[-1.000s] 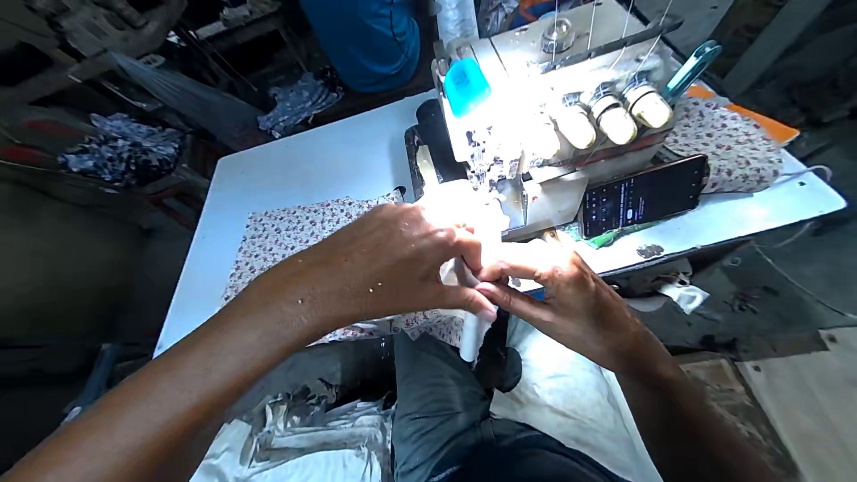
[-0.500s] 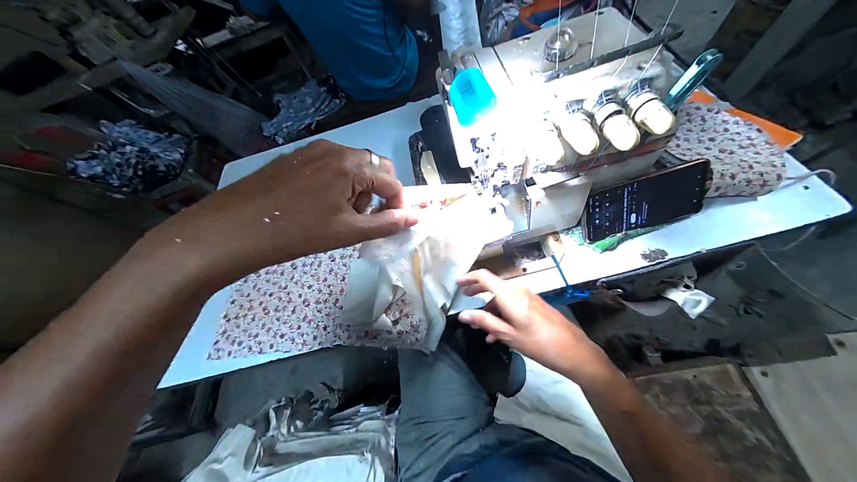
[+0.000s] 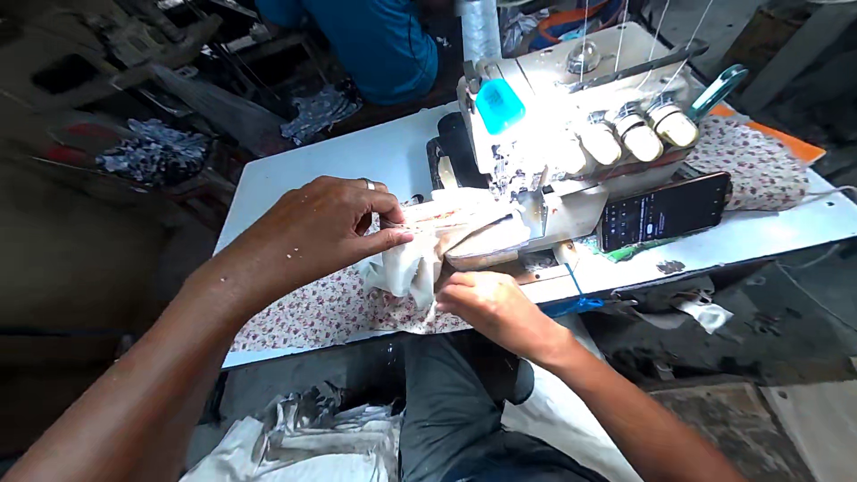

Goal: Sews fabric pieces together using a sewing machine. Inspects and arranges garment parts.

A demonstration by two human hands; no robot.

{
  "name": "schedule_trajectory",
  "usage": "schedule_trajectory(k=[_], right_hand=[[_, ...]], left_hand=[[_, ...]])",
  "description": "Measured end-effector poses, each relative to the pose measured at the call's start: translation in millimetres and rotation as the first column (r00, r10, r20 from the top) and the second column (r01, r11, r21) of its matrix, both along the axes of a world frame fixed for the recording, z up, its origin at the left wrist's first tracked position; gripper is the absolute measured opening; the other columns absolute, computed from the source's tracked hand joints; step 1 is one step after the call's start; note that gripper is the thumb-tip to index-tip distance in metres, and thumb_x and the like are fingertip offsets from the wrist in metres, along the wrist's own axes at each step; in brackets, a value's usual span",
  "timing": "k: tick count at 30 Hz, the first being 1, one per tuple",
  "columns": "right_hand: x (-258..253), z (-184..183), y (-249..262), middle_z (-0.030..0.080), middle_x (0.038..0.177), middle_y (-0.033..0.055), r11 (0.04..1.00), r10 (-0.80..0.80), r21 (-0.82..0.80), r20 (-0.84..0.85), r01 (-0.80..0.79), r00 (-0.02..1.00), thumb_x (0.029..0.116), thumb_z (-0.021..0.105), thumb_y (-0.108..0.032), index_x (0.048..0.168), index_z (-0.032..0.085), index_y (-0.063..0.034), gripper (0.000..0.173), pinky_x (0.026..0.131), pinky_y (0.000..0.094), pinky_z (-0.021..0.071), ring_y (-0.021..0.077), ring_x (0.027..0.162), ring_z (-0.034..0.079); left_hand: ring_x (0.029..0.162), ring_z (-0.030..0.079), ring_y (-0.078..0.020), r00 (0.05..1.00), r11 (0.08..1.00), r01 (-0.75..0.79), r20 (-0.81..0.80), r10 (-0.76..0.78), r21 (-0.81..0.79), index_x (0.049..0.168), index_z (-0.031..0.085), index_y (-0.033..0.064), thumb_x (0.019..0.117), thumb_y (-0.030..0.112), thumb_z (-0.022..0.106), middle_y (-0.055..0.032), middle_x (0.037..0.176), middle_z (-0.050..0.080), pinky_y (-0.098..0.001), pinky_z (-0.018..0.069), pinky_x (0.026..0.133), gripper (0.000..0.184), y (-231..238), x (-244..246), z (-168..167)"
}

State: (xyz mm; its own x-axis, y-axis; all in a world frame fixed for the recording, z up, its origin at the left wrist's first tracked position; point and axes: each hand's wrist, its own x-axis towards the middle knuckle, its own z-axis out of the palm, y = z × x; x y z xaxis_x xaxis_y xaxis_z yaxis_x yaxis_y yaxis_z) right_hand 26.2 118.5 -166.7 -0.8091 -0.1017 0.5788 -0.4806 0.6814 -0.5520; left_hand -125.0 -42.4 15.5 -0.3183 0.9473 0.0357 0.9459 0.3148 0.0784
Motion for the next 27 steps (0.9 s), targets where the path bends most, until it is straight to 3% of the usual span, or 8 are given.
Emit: schedule_trajectory(k=[2,6,10,13,17,21,27], right_hand=[[5.1,18.9,12.0,0.071,0.088,0.005,0.994,-0.103,-0.05,-0.117,0.098,0.988,0.0995,0.064,-0.016,0.095,0.075,-0.0067,0.015,0.07,0.0334,0.0576,0.0168,0.079,0.069],[-0.6,48.7,28.8,0.072,0.096,0.0094,0.954,-0.3,-0.056,-0.267,0.296,0.916,0.0976,0.067,-0.012,0.099,0.077,-0.0052,0.013,0.079,0.0303,0.0551,0.0193,0.091,0.068],[-11.1,56.1,33.3,0.07,0.099,0.0147,0.888,-0.426,0.068,-0.256,0.455,0.868,0.0984,0.067,-0.017,0.101,0.077,-0.005,0.016,0.078,0.0401,0.0511,0.0288,0.093,0.067],[-13.2,58.9,27.9,0.069,0.1,0.013,0.913,-0.384,0.066,-0.201,0.404,0.901,0.0966,0.066,-0.018,0.097,0.075,-0.0065,0.015,0.081,0.0443,0.0497,0.0292,0.096,0.065],[-12.8,60.6,17.6,0.072,0.101,0.008,0.962,-0.273,-0.061,-0.195,0.266,0.942,0.0964,0.067,-0.013,0.098,0.074,-0.0071,0.009,0.085,0.0364,0.0528,0.0207,0.097,0.068],[-10.8,57.7,14.4,0.074,0.096,0.0106,0.933,-0.361,-0.102,-0.269,0.346,0.893,0.0974,0.066,-0.014,0.099,0.076,-0.0056,0.013,0.081,0.0369,0.052,0.0238,0.09,0.069],[-7.7,44.7,32.6,0.073,0.094,0.0099,0.904,-0.414,-0.016,-0.283,0.428,0.865,0.0986,0.067,-0.021,0.101,0.078,-0.0078,0.017,0.086,0.0425,0.0499,0.0257,0.091,0.068]], left_hand=[[0.063,0.05,-0.0052,1.0,1.0,-0.005,0.015,0.005,0.023,0.091,0.072,0.0202,0.0965,0.046,0.058,0.0079,0.079,0.058,-0.0287,0.0417,0.056,0.029,1.4,2.7,-1.2],[0.063,0.049,-0.0023,0.999,0.998,0.037,0.023,-0.038,0.055,0.091,0.072,0.0188,0.0967,0.045,0.058,0.0082,0.079,0.057,-0.0226,0.0394,0.055,0.03,5.4,7.5,-0.3],[0.063,0.051,-0.0038,0.999,0.999,0.033,0.008,-0.033,0.039,0.091,0.072,0.0201,0.0968,0.046,0.058,0.0079,0.079,0.058,-0.0244,0.0414,0.056,0.03,4.2,12.5,1.4],[0.063,0.052,-0.005,0.999,0.999,0.035,-0.006,-0.035,0.025,0.092,0.072,0.0204,0.0964,0.045,0.059,0.0073,0.08,0.058,-0.0261,0.0416,0.055,0.028,3.6,17.0,1.2],[0.065,0.056,-0.0101,0.997,0.999,0.047,-0.062,-0.046,0.014,0.098,0.075,0.0202,0.0926,0.051,0.061,0.0047,0.081,0.06,-0.0321,0.0435,0.055,0.034,4.0,18.6,-1.7],[0.066,0.06,-0.0157,0.989,0.997,0.08,-0.128,-0.077,0.019,0.093,0.075,0.0177,0.0973,0.041,0.058,0.0004,0.081,0.06,-0.0356,0.0449,0.055,0.029,3.9,22.0,-2.5],[0.068,0.056,-0.0099,0.99,0.994,0.102,-0.105,-0.097,0.043,0.09,0.068,0.0197,0.0962,0.041,0.05,0.0041,0.091,0.062,-0.0309,0.0432,0.056,0.029,3.2,24.1,-3.8]])
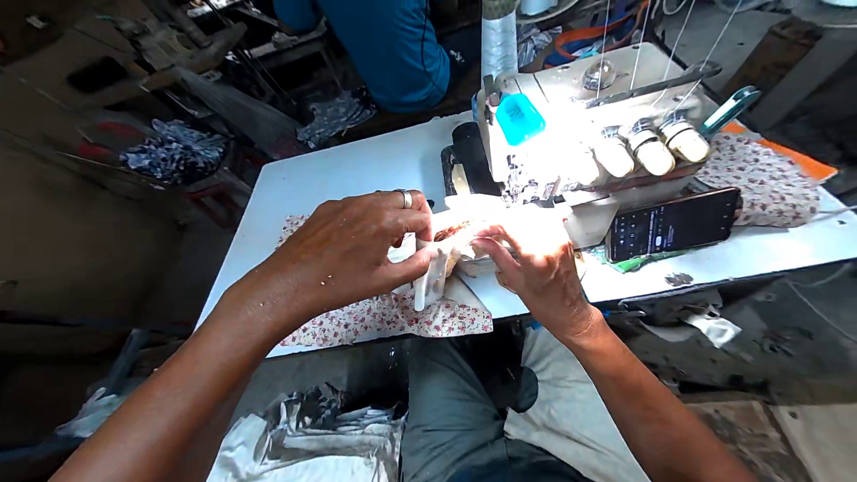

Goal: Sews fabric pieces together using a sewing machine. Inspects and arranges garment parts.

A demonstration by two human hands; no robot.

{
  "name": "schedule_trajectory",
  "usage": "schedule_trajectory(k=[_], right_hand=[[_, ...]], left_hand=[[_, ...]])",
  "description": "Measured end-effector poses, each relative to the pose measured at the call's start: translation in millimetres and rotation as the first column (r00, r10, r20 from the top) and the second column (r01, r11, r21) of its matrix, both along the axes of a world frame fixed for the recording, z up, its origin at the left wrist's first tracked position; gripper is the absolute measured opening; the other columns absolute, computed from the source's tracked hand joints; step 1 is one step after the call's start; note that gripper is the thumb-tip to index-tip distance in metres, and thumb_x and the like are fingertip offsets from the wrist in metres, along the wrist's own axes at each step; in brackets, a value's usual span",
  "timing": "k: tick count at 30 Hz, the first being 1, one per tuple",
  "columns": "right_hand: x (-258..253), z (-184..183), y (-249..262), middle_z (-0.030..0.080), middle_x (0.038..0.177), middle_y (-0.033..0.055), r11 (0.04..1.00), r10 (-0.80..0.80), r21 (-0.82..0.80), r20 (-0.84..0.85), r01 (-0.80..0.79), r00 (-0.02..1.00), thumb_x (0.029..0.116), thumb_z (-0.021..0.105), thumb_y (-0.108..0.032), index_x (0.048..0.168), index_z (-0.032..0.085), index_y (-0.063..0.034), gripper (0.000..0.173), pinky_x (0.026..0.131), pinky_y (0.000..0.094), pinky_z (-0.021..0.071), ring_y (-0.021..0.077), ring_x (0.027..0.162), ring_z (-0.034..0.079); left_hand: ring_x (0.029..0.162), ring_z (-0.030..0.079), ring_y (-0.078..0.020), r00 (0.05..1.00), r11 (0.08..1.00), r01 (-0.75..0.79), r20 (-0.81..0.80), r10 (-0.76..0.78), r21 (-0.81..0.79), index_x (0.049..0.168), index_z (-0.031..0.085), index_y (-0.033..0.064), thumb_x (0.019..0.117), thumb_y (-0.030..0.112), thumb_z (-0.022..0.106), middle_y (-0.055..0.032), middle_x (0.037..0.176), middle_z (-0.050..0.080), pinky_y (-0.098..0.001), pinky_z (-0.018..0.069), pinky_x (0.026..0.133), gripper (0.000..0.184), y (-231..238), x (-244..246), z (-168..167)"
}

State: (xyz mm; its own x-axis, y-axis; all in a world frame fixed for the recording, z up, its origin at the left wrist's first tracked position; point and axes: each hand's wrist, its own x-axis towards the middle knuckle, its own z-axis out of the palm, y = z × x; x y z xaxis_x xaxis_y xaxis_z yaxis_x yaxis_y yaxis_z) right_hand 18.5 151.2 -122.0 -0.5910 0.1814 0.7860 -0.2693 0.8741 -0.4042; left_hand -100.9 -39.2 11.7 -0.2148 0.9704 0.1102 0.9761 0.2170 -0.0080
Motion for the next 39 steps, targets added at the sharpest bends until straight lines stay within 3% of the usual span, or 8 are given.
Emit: schedule_trajectory(k=[5,13,20,24,28,35,39], right_hand=[[3.1,-13.6,16.6,0.073,0.097,0.0116,0.998,-0.06,-0.003,0.014,0.06,0.998,0.0974,0.068,-0.018,0.1,0.078,-0.007,0.015,0.087,0.0436,0.05,0.028,0.095,0.068],[2.6,-12.2,19.1,0.073,0.095,0.0119,0.997,-0.071,-0.015,-0.024,0.07,0.997,0.0957,0.07,-0.016,0.102,0.077,-0.0043,0.015,0.084,0.0431,0.0492,0.0274,0.091,0.067],[4.7,-6.3,24.8,0.07,0.098,0.0136,1.0,-0.02,0.005,0.012,0.02,1.0,0.097,0.068,-0.016,0.101,0.078,-0.0062,0.014,0.088,0.0426,0.05,0.0293,0.097,0.066],[4.7,-5.8,27.8,0.073,0.098,0.0127,0.999,0.006,0.045,0.06,-0.009,0.998,0.098,0.066,-0.014,0.102,0.075,-0.0038,0.015,0.089,0.0438,0.0505,0.0296,0.097,0.068],[11.0,-3.6,30.3,0.071,0.098,0.0143,0.991,0.0,0.133,0.086,-0.012,0.996,0.0979,0.063,-0.009,0.103,0.078,-0.0053,0.016,0.087,0.047,0.0485,0.0321,0.096,0.065],[41.7,-13.6,36.5,0.07,0.106,0.0147,0.976,-0.097,0.209,0.162,0.062,0.982,0.0939,0.062,0.001,0.108,0.079,-0.0114,0.025,0.087,0.0456,0.0472,0.0322,0.1,0.064],[45.8,-15.6,39.5,0.069,0.106,0.0145,0.97,-0.115,0.233,0.168,0.074,0.979,0.0937,0.062,0.001,0.107,0.079,-0.0118,0.025,0.086,0.046,0.0462,0.0321,0.1,0.063]], left_hand=[[0.068,0.057,-0.0096,1.0,1.0,-0.028,-0.009,0.028,0.007,0.088,0.068,0.0207,0.095,0.052,0.052,0.0052,0.09,0.062,-0.0319,0.0431,0.056,0.036,2.0,1.3,-2.6],[0.064,0.054,-0.0085,1.0,0.999,-0.01,-0.001,0.01,0.03,0.084,0.068,0.017,0.0949,0.044,0.056,0.0034,0.09,0.063,-0.0294,0.0406,0.054,0.031,3.3,5.9,0.2],[0.063,0.054,-0.0071,1.0,0.999,0.016,-0.02,-0.016,0.028,0.086,0.071,0.0208,0.0941,0.045,0.055,0.0057,0.088,0.063,-0.0276,0.0417,0.053,0.03,1.3,10.5,-0.9],[0.062,0.057,-0.014,0.999,0.997,0.029,-0.043,-0.027,0.066,0.087,0.073,0.0158,0.0956,0.039,0.059,0.0004,0.081,0.062,-0.0327,0.0417,0.052,0.029,2.8,12.1,0.1],[0.065,0.06,-0.0158,0.998,0.985,-0.042,-0.045,0.05,0.165,0.094,0.078,0.0157,0.0958,0.034,0.061,-0.0003,0.084,0.064,-0.0365,0.0437,0.055,0.025,6.4,21.4,-1.2],[0.053,0.047,-0.0069,0.986,0.942,-0.051,0.165,-0.004,0.33,0.09,0.079,0.0202,0.0972,0.037,0.06,0.0042,0.069,0.059,-0.0256,0.0349,0.048,0.026,31.0,78.5,-71.5],[0.054,0.055,-0.0128,0.985,0.919,-0.138,0.146,0.089,0.37,0.093,0.079,0.0188,0.0978,0.033,0.058,-0.0006,0.075,0.068,-0.0295,0.0395,0.048,0.025,40.2,103.1,-86.6]])
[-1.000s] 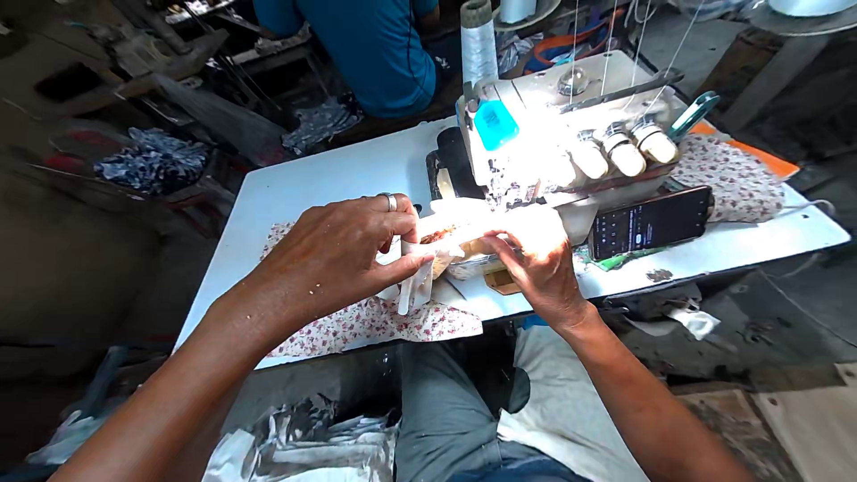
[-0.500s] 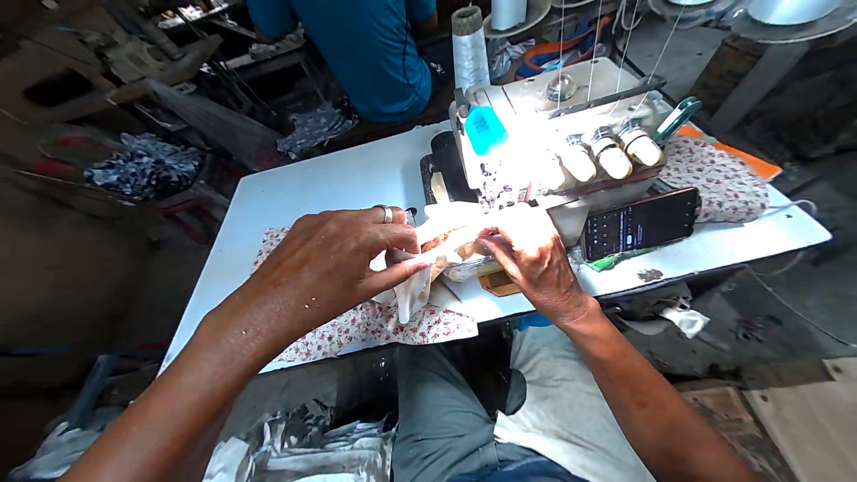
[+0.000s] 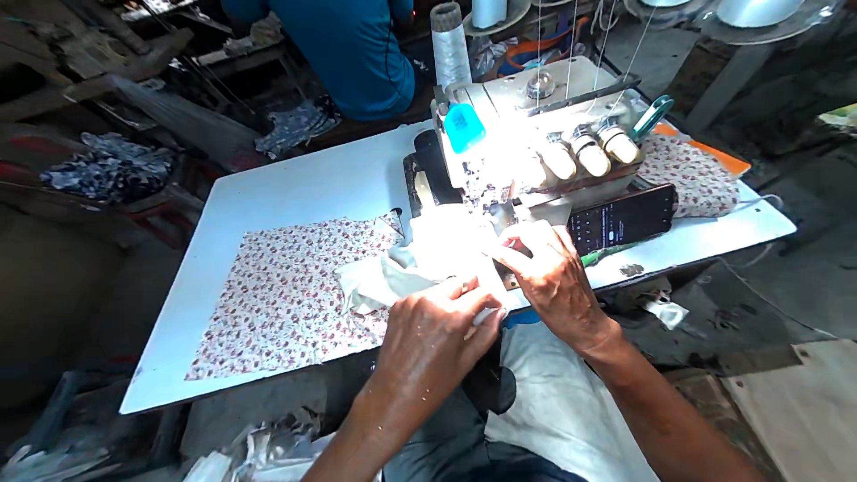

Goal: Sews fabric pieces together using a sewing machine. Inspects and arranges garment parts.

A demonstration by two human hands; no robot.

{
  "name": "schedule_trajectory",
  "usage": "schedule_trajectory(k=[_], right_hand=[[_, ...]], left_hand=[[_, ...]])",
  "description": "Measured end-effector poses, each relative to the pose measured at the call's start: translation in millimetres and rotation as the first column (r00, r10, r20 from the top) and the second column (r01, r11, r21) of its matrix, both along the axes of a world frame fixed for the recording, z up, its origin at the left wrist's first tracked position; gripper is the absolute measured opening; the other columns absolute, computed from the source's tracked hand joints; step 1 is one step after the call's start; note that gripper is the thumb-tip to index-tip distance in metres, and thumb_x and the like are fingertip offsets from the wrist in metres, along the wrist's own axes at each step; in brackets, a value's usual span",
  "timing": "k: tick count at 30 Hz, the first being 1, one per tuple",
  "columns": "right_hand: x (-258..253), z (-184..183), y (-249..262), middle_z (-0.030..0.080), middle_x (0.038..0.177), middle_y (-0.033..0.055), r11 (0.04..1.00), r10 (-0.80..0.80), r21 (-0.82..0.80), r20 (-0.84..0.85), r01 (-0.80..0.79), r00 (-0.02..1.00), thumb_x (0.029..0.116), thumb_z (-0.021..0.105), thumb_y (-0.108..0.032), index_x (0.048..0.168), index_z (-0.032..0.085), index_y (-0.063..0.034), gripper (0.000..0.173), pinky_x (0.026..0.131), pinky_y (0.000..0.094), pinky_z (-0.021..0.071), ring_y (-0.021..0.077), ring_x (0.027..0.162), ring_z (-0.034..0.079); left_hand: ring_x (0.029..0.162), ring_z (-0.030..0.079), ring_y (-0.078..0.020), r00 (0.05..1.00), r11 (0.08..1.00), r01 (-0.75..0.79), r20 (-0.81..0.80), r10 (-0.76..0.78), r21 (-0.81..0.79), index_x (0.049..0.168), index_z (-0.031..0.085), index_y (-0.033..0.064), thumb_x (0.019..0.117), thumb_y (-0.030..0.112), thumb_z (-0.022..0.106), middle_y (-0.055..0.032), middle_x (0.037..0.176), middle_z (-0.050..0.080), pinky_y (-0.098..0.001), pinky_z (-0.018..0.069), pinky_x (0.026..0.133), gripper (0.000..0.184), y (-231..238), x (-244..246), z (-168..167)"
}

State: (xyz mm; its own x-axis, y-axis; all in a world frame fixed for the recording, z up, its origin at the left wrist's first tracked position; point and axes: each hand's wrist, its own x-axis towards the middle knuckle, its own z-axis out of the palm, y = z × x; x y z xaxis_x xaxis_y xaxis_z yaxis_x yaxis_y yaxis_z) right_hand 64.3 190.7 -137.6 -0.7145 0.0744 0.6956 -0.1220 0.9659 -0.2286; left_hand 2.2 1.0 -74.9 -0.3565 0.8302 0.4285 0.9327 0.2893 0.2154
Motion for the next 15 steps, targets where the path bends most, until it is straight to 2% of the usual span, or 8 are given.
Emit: schedule_trajectory(k=[3,8,10,13,15], right_hand=[[2.3,-1.2,1.2,0.068,0.106,0.0137,1.0,-0.016,0.015,0.008,0.016,1.0,0.0949,0.061,0.0,0.107,0.079,-0.0124,0.025,0.087,0.0453,0.0458,0.0313,0.099,0.062],[1.4,-3.4,5.1,0.068,0.104,0.0137,1.0,-0.019,0.004,0.01,0.019,1.0,0.0943,0.062,-0.001,0.104,0.079,-0.0108,0.022,0.087,0.046,0.0457,0.0319,0.099,0.062],[1.3,-4.1,7.3,0.068,0.105,0.0135,0.999,-0.007,-0.037,0.02,0.008,1.0,0.0933,0.063,-0.001,0.109,0.079,-0.0118,0.025,0.087,0.0464,0.0454,0.0322,0.099,0.062],[8.8,-20.8,-1.6,0.069,0.107,0.0133,0.964,-0.012,-0.267,-0.008,0.009,1.0,0.0965,0.061,-0.004,0.114,0.076,-0.0068,0.024,0.088,0.0403,0.0502,0.026,0.1,0.065],[18.1,-38.1,-22.5,0.072,0.105,0.0099,0.874,-0.056,-0.482,0.032,0.064,0.998,0.0992,0.059,-0.011,0.114,0.073,-0.0028,0.022,0.089,0.0265,0.0564,0.0144,0.098,0.069]], left_hand=[[0.062,0.064,-0.0163,0.996,0.998,-0.06,-0.064,0.059,-0.007,0.091,0.079,0.0182,0.0973,0.032,0.058,-0.0028,0.082,0.072,-0.0308,0.0445,0.05,0.025,4.7,14.6,-5.4],[0.06,0.063,-0.0168,0.983,0.989,-0.144,-0.121,0.138,-0.042,0.09,0.079,0.0177,0.0965,0.031,0.059,-0.0027,0.078,0.07,-0.0306,0.0423,0.048,0.025,15.2,18.4,-11.8],[0.059,0.062,-0.0168,0.976,0.982,-0.182,-0.129,0.175,-0.042,0.089,0.079,0.0174,0.097,0.03,0.059,-0.0026,0.077,0.069,-0.0307,0.0407,0.047,0.025,21.1,14.4,-13.4],[0.058,0.062,-0.017,0.966,0.975,-0.212,-0.16,0.201,-0.059,0.089,0.079,0.0168,0.0966,0.029,0.06,-0.0031,0.076,0.069,-0.0306,0.0404,0.047,0.024,26.6,14.0,-13.8],[0.058,0.061,-0.0175,0.96,0.972,-0.223,-0.191,0.206,-0.071,0.089,0.078,0.016,0.0969,0.028,0.059,-0.003,0.074,0.067,-0.0309,0.0393,0.046,0.024,29.1,13.5,-12.7]])
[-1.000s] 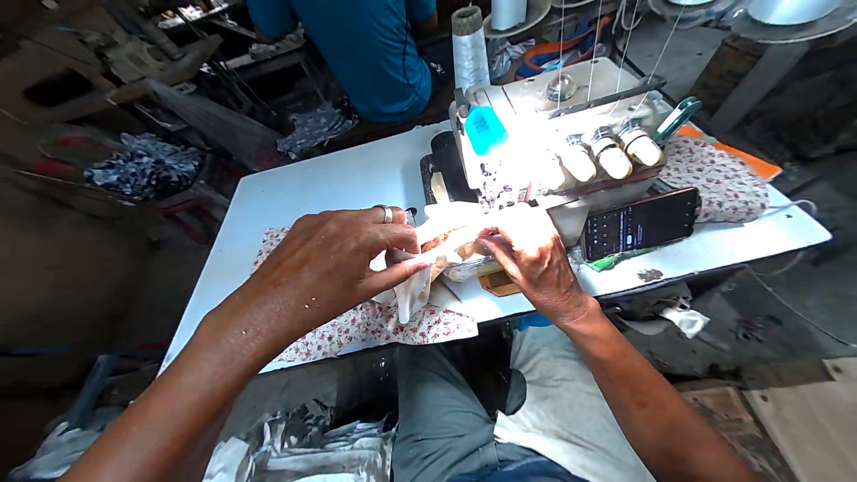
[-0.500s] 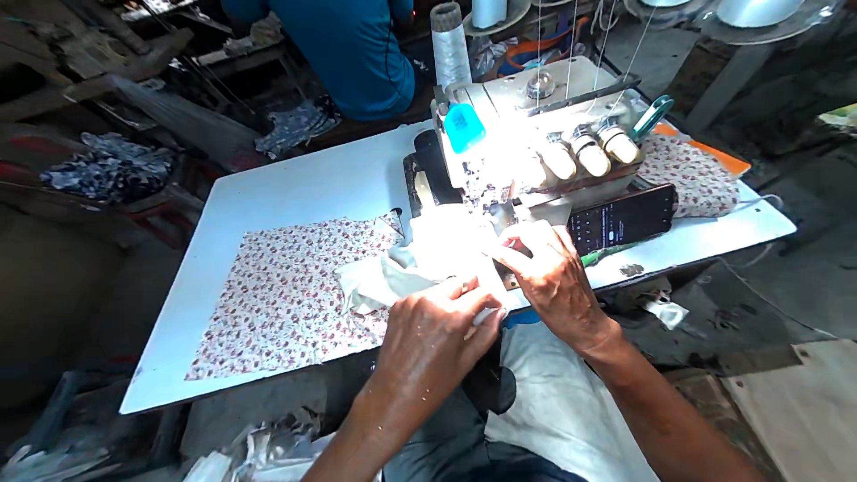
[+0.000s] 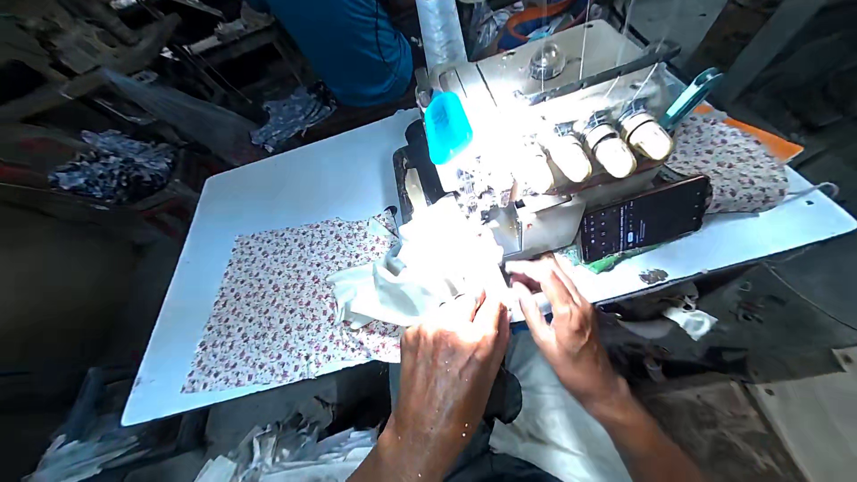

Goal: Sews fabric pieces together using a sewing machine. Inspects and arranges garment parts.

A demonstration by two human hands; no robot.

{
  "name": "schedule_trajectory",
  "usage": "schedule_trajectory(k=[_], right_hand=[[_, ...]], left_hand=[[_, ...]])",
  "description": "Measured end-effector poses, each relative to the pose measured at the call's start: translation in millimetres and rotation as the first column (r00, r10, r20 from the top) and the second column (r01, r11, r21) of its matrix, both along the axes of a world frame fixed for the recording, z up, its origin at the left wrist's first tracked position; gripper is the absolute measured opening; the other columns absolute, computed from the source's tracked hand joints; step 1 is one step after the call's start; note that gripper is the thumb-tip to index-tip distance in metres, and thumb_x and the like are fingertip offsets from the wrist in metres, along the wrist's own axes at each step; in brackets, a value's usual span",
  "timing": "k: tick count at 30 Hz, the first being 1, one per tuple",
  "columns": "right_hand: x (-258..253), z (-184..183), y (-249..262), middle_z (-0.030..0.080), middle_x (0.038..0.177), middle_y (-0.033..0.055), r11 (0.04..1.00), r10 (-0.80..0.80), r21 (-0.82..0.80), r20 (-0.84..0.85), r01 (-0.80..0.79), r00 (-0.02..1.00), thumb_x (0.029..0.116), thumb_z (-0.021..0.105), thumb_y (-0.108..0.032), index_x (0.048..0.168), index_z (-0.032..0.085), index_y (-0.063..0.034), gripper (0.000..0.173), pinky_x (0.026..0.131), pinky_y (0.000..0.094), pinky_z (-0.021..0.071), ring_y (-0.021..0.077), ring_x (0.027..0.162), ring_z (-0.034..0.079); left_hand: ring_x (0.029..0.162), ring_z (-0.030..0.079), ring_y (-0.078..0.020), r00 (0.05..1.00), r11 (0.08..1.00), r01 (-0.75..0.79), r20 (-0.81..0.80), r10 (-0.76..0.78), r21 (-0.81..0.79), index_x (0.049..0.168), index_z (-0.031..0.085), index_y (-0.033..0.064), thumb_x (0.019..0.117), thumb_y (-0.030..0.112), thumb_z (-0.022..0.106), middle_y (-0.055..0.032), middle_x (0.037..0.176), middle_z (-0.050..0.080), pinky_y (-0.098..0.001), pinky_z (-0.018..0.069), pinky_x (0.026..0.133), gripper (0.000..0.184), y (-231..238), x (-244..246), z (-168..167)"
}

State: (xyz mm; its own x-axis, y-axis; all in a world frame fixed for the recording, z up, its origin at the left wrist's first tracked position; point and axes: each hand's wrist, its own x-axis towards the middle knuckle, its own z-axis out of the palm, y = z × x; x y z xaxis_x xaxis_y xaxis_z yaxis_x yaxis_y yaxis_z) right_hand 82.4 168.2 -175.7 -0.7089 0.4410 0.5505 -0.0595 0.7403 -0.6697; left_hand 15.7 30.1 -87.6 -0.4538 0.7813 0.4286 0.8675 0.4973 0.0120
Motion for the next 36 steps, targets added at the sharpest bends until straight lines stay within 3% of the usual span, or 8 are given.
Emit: schedule_trajectory(k=[3,7,14,19,22,27,32,36], right_hand=[[8.4,-16.8,-35.5,0.072,0.099,0.0146,0.978,0.105,-0.185,0.021,-0.1,0.994,0.0947,0.063,-0.009,0.105,0.071,0.0033,0.019,0.085,0.0241,0.0571,0.0157,0.092,0.071],[3.7,-12.1,-47.9,0.073,0.102,0.0121,0.957,0.25,-0.144,-0.041,-0.253,0.967,0.0954,0.064,-0.01,0.107,0.073,-0.0037,0.016,0.089,0.024,0.056,0.0167,0.097,0.071],[6.6,-19.8,-38.6,0.073,0.102,0.0103,0.956,0.276,-0.107,0.025,-0.272,0.961,0.0995,0.06,-0.013,0.106,0.075,-0.0074,0.017,0.087,0.028,0.0568,0.0185,0.094,0.071],[17.8,-22.6,-25.2,0.073,0.101,0.0059,0.945,0.287,-0.174,0.05,-0.275,0.956,0.1016,0.058,-0.013,0.107,0.076,-0.0074,0.02,0.086,0.0246,0.056,0.0129,0.094,0.07],[19.0,-12.2,-13.1,0.074,0.102,0.0056,0.949,0.219,-0.235,0.015,-0.209,0.976,0.1002,0.058,-0.011,0.108,0.077,-0.0063,0.021,0.086,0.0202,0.0563,0.0081,0.093,0.07],[10.6,9.2,-6.8,0.073,0.104,0.0062,0.934,0.129,-0.323,-0.101,-0.155,0.987,0.0999,0.06,-0.009,0.108,0.077,-0.0019,0.02,0.083,0.0176,0.0585,0.0045,0.089,0.07],[-4.8,23.1,-18.1,0.069,0.111,0.0081,0.935,0.091,-0.324,-0.166,-0.141,0.982,0.0983,0.061,-0.006,0.114,0.075,-0.0011,0.021,0.08,0.0181,0.0593,0.0043,0.087,0.069],[-9.2,22.3,-29.2,0.07,0.108,0.0087,0.934,0.164,-0.291,-0.166,-0.207,0.972,0.0973,0.063,-0.006,0.114,0.076,-0.0017,0.022,0.081,0.0185,0.0586,0.0059,0.086,0.069]], left_hand=[[0.053,0.058,-0.0197,0.999,1.0,-0.019,-0.039,0.019,-0.018,0.088,0.077,0.013,0.0965,0.027,0.061,-0.0047,0.068,0.063,-0.0325,0.0377,0.044,0.023,5.9,-8.3,-0.6],[0.053,0.056,-0.0215,0.997,0.998,-0.056,-0.052,0.054,-0.042,0.09,0.074,0.0098,0.0958,0.022,0.064,-0.0059,0.072,0.058,-0.0346,0.0363,0.044,0.017,21.9,-24.7,7.0],[0.058,0.059,-0.029,0.997,0.997,-0.069,-0.032,0.068,-0.029,0.093,0.072,0.0052,0.0942,0.015,0.069,-0.0108,0.071,0.059,-0.0413,0.0387,0.047,0.01,39.6,-44.7,12.6],[0.064,0.063,-0.0274,0.981,0.996,0.042,0.194,-0.026,-0.08,0.095,0.074,0.0093,0.0967,0.023,0.067,-0.0088,0.074,0.065,-0.0475,0.0475,0.054,0.016,22.0,-71.0,41.0],[0.06,0.054,-0.0122,0.934,0.984,0.124,0.351,-0.072,-0.13,0.081,0.069,0.0134,0.0935,0.031,0.066,0.0023,0.067,0.056,-0.0359,0.0422,0.056,0.022,14.3,-107.8,57.8],[0.057,0.046,0.0012,0.863,0.973,0.187,0.496,-0.096,-0.137,0.08,0.067,0.0094,0.0895,0.019,0.072,0.0058,0.064,0.054,-0.0197,0.0377,0.054,0.014,9.6,-137.9,68.8],[0.057,0.044,0.0024,0.855,0.976,0.196,0.505,-0.122,-0.096,0.081,0.067,0.009,0.091,0.02,0.073,0.0069,0.064,0.052,-0.0179,0.0354,0.055,0.016,10.1,-136.1,69.4],[0.059,0.047,-0.0035,0.881,0.976,0.189,0.456,-0.122,-0.105,0.081,0.067,0.0092,0.0905,0.02,0.073,0.0046,0.065,0.054,-0.0262,0.0381,0.058,0.015,12.7,-133.8,71.0]])
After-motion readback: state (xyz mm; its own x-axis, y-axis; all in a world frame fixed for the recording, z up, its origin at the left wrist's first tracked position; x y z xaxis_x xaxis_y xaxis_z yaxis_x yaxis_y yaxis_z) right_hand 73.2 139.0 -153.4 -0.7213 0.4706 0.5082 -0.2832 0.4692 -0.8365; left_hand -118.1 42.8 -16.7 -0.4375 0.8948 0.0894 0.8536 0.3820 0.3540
